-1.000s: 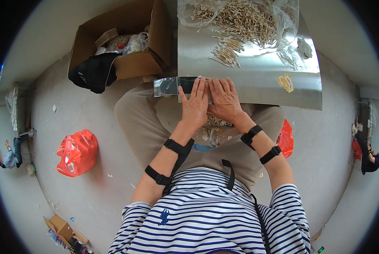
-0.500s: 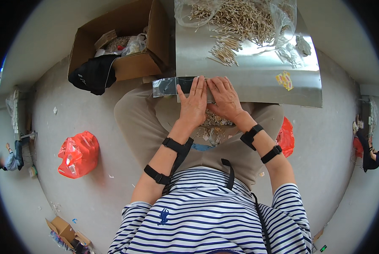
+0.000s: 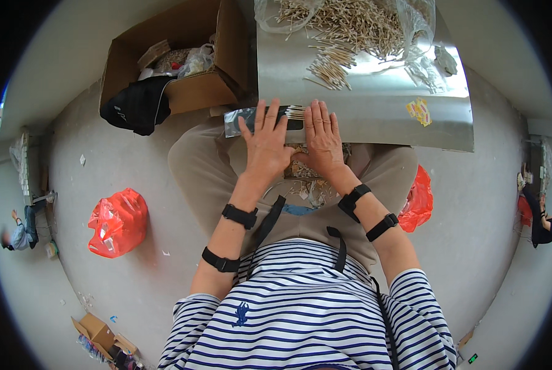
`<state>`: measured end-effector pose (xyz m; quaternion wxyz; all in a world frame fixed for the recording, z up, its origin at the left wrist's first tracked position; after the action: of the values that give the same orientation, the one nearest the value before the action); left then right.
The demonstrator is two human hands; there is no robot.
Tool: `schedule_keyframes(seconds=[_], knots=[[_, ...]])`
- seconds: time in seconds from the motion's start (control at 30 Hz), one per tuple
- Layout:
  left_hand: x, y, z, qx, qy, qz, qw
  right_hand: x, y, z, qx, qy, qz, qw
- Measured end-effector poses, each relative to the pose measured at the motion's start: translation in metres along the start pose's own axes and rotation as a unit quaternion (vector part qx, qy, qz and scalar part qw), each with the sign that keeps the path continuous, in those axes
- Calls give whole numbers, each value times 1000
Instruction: Packing wooden sticks into small plastic sleeves and organizing them.
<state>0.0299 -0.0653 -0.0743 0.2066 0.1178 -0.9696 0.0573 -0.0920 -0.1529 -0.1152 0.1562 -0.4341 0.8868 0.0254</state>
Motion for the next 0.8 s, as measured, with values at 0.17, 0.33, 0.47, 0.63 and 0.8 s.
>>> schedule_keyframes(seconds=[0.17,0.33,0.47,0.63,0.8], knots=[[-8,0,-2,39,25,-7,999,-1,0,-2,-15,-5,11,1000],[-10,-4,7,38,24,-28,999,-2,0,-1,-13,-11,10,1000],[-6,-5,6,21,7,-22,1000,0,1,-1,23,-9,2,1000],[-11,-4,3,42,19,-29,999,-1,0,-2,22,-16,5,1000],[-15,-15,5,50,18,-22,998,-2,1,0,21,-12,2,1000]])
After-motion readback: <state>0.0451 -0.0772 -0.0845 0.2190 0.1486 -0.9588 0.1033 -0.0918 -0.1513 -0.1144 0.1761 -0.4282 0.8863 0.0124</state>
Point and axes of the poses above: each hand's wrist, its own y-axis away from the middle knuckle, its own z-axis out of the palm, x = y × z, the point moved 5 cm from there along -y, towards the middle knuckle, and after that the axes turned 4 degrees about z, right-handed, at the moved point
